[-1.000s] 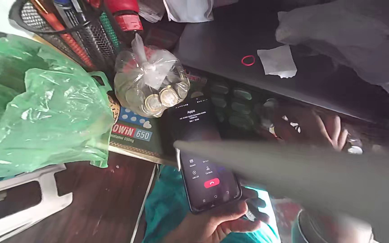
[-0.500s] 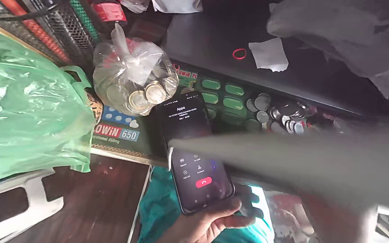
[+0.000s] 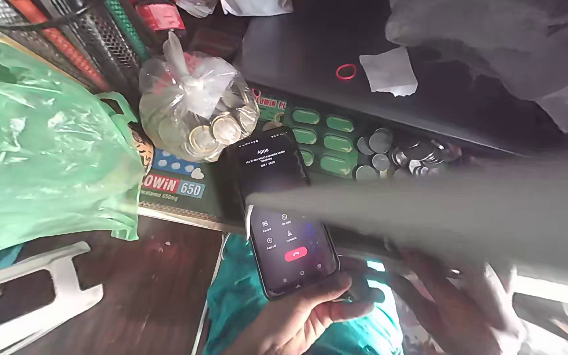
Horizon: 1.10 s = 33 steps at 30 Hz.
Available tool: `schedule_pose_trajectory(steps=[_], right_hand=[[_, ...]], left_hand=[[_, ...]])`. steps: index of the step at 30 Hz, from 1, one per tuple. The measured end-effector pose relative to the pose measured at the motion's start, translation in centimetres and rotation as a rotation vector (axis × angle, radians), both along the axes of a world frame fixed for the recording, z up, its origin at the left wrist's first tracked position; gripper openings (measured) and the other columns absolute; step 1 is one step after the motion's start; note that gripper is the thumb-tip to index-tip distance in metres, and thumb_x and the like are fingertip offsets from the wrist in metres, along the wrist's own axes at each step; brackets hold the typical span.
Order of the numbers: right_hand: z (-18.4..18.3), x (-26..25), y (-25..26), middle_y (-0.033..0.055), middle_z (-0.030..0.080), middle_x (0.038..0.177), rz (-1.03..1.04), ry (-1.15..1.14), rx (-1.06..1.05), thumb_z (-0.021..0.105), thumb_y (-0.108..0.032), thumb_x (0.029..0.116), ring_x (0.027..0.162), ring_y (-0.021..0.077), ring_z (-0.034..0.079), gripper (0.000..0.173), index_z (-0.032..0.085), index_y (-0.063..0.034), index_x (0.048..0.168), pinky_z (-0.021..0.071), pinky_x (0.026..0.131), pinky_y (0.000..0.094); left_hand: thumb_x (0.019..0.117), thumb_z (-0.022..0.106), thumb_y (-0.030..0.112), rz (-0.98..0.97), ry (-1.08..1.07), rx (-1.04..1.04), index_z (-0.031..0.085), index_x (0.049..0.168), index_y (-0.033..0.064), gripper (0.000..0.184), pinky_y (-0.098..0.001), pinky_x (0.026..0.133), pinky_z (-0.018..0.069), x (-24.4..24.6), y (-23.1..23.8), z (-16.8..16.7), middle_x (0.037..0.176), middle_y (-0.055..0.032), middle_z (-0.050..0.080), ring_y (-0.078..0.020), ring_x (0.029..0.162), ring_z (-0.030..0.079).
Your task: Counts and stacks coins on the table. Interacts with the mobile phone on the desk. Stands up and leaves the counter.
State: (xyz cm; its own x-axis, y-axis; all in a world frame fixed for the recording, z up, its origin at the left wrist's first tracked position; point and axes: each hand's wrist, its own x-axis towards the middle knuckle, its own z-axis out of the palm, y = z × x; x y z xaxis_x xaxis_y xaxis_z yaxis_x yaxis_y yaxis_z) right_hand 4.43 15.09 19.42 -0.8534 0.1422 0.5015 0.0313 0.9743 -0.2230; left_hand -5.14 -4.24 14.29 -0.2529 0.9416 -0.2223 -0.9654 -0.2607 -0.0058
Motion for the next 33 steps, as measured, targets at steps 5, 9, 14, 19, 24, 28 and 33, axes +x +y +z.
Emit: schedule_pose_trajectory(steps=[5,9,14,19,24,28,33], right_hand=[[-1.0,1.5,0.3,0.0043,0.062,0.099,0.081,0.12,0.104,0.07,-0.02,0.0983,0.086,0.0175,0.052,0.016,0.071,-0.0133,0.112,0.0371,0.087,0.0317],[-0.4,2.4,-0.9,0.0027,0.058,0.096,0.178,0.136,0.004,0.068,-0.015,0.0979,0.088,0.0143,0.053,0.008,0.067,-0.012,0.105,0.0398,0.092,0.0277],[-1.4,1.7,-2.2,0.0008,0.062,0.091,0.306,0.075,-0.004,0.071,-0.019,0.0959,0.087,0.0139,0.052,0.007,0.068,-0.0124,0.098,0.0375,0.089,0.0295],[0.0,-0.9,-1.7,-0.0003,0.062,0.1,0.191,0.128,-0.048,0.068,-0.039,0.0981,0.094,0.0122,0.056,0.022,0.065,-0.0171,0.102,0.0381,0.095,0.0303],[0.1,-2.7,-1.3,0.0082,0.07,0.112,0.148,-0.032,0.024,0.064,-0.025,0.1019,0.1,0.0231,0.062,0.021,0.071,-0.0139,0.118,0.0441,0.089,0.0396],[-0.7,-1.5,-1.2,0.0086,0.071,0.097,0.275,0.12,0.06,0.061,-0.009,0.0998,0.089,0.0226,0.064,0.013,0.074,-0.0087,0.102,0.0495,0.085,0.0359],[0.7,0.6,-0.6,-0.0035,0.071,0.097,0.011,0.319,-0.635,0.061,-0.017,0.1027,0.082,0.0009,0.067,0.01,0.07,-0.0127,0.107,0.0578,0.073,0.0174]], left_hand=[[0.1031,0.052,0.002,0.009,0.014,0.017,0.066,0.129,0.0002,0.029,-0.037,0.101,0.0558,0.0,-0.2,-0.1,0.127,-0.016,0.069,-0.0263,0.115,0.069],[0.1027,0.054,0.003,0.029,0.035,0.039,0.066,0.13,0.0001,0.03,-0.0346,0.102,0.0555,0.3,-0.2,-0.2,0.128,-0.0151,0.069,-0.0244,0.117,0.069],[0.1012,0.057,0.002,0.031,0.114,-0.057,0.068,0.128,0.0017,0.029,-0.0325,0.096,0.0586,0.6,-0.4,-0.3,0.126,-0.0126,0.071,-0.0203,0.111,0.071],[0.1009,0.056,0.001,0.036,0.11,-0.038,0.07,0.126,0.0032,0.029,-0.0297,0.097,0.0579,0.4,-0.3,0.1,0.119,-0.0095,0.074,-0.0167,0.108,0.072],[0.0995,0.056,0.0,0.044,0.108,-0.12,0.073,0.12,0.005,0.027,-0.0322,0.095,0.0595,0.5,-0.7,0.4,0.115,-0.0091,0.075,-0.0184,0.105,0.073],[0.1003,0.057,0.004,0.07,0.146,-0.06,0.074,0.119,0.0064,0.026,-0.0283,0.094,0.0592,0.7,-0.2,0.0,0.113,-0.0079,0.076,-0.0151,0.103,0.073],[0.101,0.059,0.012,0.045,0.214,-0.073,0.073,0.122,0.0071,0.026,-0.0253,0.092,0.0592,0.7,-0.5,-0.7,0.121,-0.011,0.073,-0.0163,0.108,0.072]])
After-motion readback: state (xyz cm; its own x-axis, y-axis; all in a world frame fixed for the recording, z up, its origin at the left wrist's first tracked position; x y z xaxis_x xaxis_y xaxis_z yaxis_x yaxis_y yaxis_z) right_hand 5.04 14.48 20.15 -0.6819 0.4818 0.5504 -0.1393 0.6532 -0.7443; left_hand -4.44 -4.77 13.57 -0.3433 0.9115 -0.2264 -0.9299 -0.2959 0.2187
